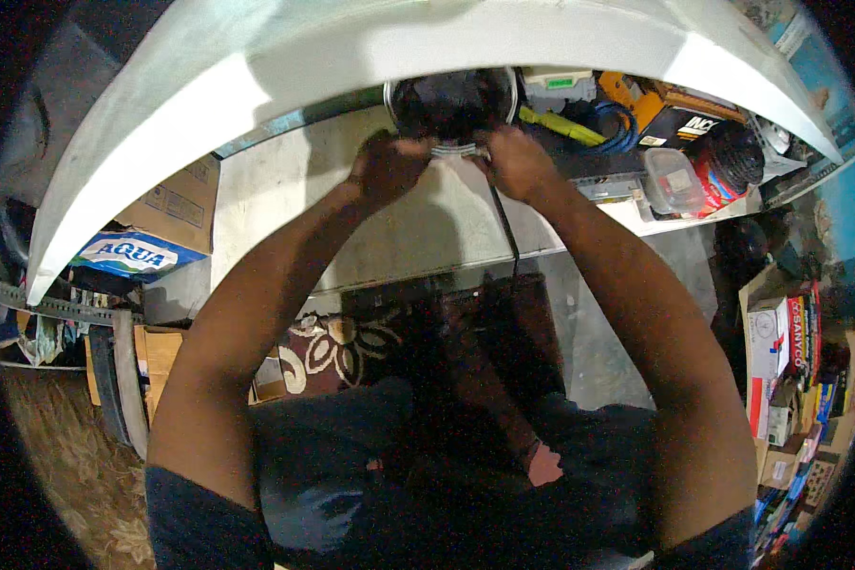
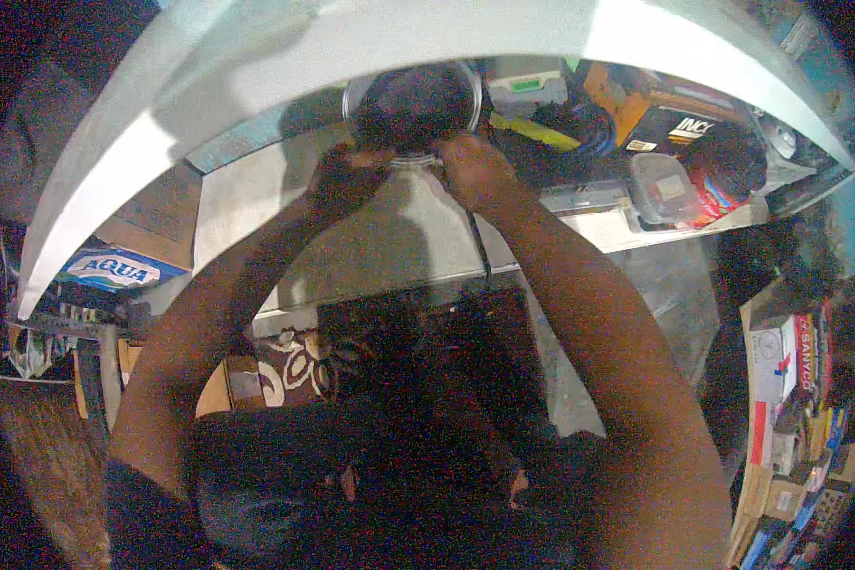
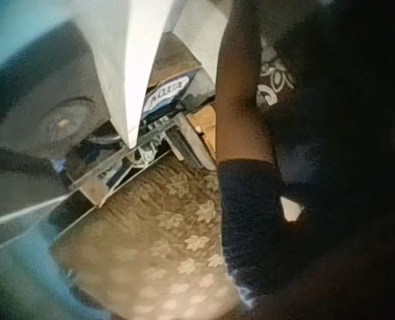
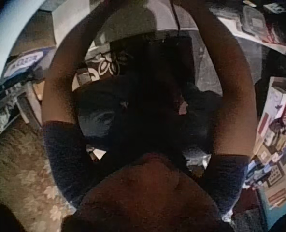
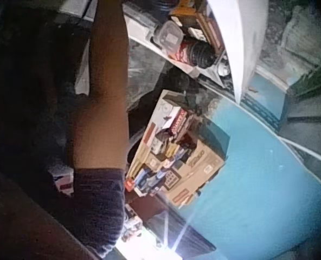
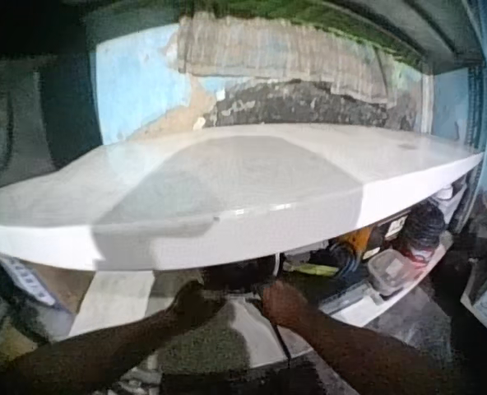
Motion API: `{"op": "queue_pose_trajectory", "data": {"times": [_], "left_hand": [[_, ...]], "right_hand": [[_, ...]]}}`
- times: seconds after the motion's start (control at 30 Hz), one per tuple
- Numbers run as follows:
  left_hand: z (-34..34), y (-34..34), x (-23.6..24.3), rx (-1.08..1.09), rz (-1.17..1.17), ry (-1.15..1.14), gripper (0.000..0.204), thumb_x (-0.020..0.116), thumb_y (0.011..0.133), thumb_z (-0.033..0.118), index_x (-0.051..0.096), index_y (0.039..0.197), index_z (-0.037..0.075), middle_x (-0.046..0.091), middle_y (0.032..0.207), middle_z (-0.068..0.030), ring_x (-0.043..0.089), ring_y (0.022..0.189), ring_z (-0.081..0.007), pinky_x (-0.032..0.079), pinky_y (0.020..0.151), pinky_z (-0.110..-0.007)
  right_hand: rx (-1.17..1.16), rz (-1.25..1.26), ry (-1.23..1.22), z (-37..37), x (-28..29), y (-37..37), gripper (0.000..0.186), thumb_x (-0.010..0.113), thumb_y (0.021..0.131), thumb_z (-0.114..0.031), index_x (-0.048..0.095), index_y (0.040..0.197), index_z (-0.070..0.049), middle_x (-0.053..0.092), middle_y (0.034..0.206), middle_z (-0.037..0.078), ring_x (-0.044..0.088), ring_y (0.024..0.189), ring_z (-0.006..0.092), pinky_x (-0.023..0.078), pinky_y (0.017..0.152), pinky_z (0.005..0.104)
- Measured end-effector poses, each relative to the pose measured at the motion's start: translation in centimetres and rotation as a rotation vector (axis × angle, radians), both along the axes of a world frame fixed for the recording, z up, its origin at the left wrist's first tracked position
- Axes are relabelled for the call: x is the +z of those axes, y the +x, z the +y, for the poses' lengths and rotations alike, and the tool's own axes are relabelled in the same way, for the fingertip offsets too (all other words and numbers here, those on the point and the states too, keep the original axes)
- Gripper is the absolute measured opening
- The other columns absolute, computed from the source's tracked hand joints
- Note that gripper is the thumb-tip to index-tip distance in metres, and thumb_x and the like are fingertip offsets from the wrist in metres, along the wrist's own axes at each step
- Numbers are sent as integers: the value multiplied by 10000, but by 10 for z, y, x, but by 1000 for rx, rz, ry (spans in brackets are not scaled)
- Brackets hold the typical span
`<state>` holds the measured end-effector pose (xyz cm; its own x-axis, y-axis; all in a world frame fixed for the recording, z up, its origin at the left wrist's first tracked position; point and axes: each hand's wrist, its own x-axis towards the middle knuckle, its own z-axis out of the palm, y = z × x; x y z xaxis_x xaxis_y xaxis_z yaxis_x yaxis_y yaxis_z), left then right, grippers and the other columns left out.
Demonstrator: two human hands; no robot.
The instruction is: The person sorts through various car parts including a motor, a sun visor, and electronics, placing them into boxes or on shelves.
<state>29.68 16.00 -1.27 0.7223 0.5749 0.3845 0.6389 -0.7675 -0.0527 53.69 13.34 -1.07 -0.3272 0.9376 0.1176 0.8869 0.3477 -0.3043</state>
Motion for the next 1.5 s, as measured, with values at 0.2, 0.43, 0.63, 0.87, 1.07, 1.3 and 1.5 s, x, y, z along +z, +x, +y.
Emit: {"op": "queue_pose_trajectory", "data": {"times": [0.2,0.43,0.63,0.87,1.07,1.3,1.5], "left_hand": [[-73,-11,19,112,225,-518,333,538,982,218,591,1273,64,664,1202,-212,670,1051,-398,554,877,-519],[-134,-13,77,-158,419,-534,661,655,936,369,388,1485,113,627,1249,-247,642,1095,-435,534,929,-537],[-157,-10,99,-132,469,-505,678,680,931,352,374,1504,158,566,1357,-217,614,1179,-398,532,969,-516],[-141,-6,121,-94,443,-646,484,562,994,465,575,1376,168,648,1267,-153,625,1174,-379,528,972,-493],[-119,-6,115,79,341,-517,481,517,1003,515,613,1346,192,605,1343,-154,587,1237,-373,485,1033,-537],[-94,16,59,206,193,-535,765,546,943,619,359,1553,197,404,1574,-119,346,1421,-461,256,1139,-696],[-91,41,58,279,230,-717,676,617,909,566,411,1522,369,306,1633,-85,142,1505,-467,181,1099,-801]], "right_hand": [[232,146,-31,-73,25,3,251,679,923,-144,676,1161,-67,604,1271,212,622,1113,429,528,948,497],[322,35,-72,-109,29,43,276,640,943,-217,669,1173,-66,687,1106,215,653,1042,448,529,934,526],[439,170,-45,-136,49,60,224,699,925,-179,698,1076,-13,668,1114,212,638,1069,411,515,934,490],[529,193,57,-143,55,65,241,697,939,-218,682,1045,-2,662,1100,212,651,998,415,530,878,484],[338,35,-34,-139,64,59,400,665,956,-384,689,1111,-16,655,1135,218,642,1053,426,534,893,497],[150,119,61,-121,55,45,480,556,991,-458,621,1309,-104,632,1266,241,626,1144,433,518,973,529],[103,84,108,-124,69,34,459,620,942,-337,581,1352,-134,626,1266,228,664,1057,437,561,897,525]]}}
